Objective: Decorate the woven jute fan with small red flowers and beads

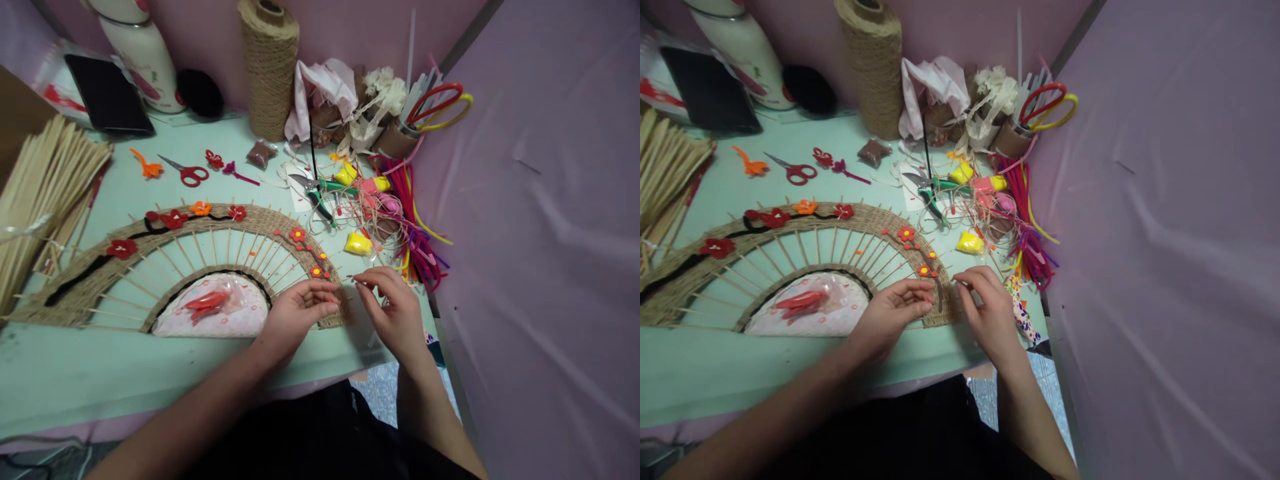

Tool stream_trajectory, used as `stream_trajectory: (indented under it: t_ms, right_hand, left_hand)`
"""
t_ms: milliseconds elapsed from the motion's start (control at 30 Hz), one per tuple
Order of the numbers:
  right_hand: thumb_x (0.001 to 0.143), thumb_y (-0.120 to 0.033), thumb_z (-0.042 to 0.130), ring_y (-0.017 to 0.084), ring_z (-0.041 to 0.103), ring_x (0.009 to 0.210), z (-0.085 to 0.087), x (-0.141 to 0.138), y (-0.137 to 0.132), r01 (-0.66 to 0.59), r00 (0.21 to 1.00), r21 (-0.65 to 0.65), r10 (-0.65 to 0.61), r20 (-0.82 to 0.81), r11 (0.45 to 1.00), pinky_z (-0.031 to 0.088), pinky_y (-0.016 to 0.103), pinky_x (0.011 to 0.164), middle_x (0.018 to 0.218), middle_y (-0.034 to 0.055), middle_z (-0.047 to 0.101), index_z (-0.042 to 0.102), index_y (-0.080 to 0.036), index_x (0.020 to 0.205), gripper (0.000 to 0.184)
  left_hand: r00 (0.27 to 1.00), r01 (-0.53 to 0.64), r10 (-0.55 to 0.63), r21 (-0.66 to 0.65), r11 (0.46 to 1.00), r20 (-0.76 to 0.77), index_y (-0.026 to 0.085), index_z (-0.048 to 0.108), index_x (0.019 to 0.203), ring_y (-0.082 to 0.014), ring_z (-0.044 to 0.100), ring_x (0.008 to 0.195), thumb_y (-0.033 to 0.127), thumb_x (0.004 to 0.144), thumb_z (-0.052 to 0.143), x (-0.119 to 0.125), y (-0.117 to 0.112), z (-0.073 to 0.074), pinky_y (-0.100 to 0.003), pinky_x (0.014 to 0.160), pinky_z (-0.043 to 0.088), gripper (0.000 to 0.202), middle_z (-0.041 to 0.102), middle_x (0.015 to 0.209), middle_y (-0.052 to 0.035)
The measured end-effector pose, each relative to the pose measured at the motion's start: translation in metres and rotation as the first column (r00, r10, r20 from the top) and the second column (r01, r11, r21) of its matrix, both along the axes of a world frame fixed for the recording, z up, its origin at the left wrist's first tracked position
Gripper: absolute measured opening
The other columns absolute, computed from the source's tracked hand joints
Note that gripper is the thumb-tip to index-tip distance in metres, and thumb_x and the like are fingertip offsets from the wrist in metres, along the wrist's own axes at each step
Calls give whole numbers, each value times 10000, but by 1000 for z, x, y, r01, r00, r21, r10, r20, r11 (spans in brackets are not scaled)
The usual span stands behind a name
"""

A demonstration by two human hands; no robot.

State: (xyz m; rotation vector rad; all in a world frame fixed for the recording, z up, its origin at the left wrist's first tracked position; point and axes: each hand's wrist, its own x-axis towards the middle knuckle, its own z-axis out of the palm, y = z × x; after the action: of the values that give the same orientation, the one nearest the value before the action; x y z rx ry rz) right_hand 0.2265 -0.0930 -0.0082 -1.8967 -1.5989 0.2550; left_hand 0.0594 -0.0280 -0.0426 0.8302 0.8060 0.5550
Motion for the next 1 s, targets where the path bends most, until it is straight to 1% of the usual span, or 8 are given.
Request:
stream_trajectory:
  t_ms: [100,233,400,533,633,733,833,1000]
  right_hand:
    - [922,-251,546,194,616,792,1,-3,0,58,998,44,-59,6,997,491,331,715,849,44,655,631,-243,874,98]
    - [904,-272,556,204,590,735,-15,16,2,193,968,-26,-186,170,981,475,339,707,765,44,622,580,-224,749,165]
    - [822,-57,414,244,618,917,-27,33,-2,143,968,-169,-102,231,975,474,375,816,972,99,673,628,-203,902,271]
    - [810,-58,421,218,615,799,-18,21,-5,177,973,-21,-172,155,984,477,358,756,793,52,649,591,-226,762,244]
    - [851,-110,470,213,615,820,-8,5,-7,175,980,112,-184,71,978,486,365,762,822,52,642,595,-231,811,179]
    - [868,-146,513,228,613,917,-2,-12,-11,118,989,246,-135,54,962,495,406,823,967,79,638,629,-237,988,190]
    - [869,-180,536,253,569,1024,-3,-27,-16,-50,980,320,-15,197,946,470,453,887,1109,94,613,621,-246,1155,306]
    - [924,-363,498,336,363,1275,-13,-48,-20,-199,920,169,124,372,965,325,538,1036,1431,129,435,604,-217,1261,382]
  left_hand:
    - [999,-47,48,-48,998,16,162,690,794,-120,608,747,280,627,807,4,-1,0,-269,755,494,236,671,757,-2]
    - [996,-25,38,-164,986,81,148,716,854,-128,628,752,332,703,762,5,-2,1,-290,774,490,242,718,800,-45]
    - [990,-24,60,-270,963,129,149,727,886,-129,654,827,173,660,765,5,0,4,-298,857,488,230,741,890,-53]
    - [982,-40,100,-337,941,161,127,733,803,-130,652,802,109,682,658,6,0,6,-301,855,492,144,730,850,-59]
    - [963,-21,127,-402,915,237,108,741,819,-153,668,846,118,710,602,6,2,8,-299,878,493,177,737,879,-86]
    - [911,44,172,-505,862,374,107,737,961,-203,662,1046,264,871,514,5,5,12,-336,1000,458,286,728,1076,-127]
    - [855,103,212,-556,825,474,111,690,1115,-218,574,1231,384,984,366,3,7,17,-352,1104,375,444,662,1258,-136]
    - [784,139,237,-535,833,574,98,608,1252,-253,457,1353,543,987,274,0,6,21,-390,1173,274,615,575,1376,-155]
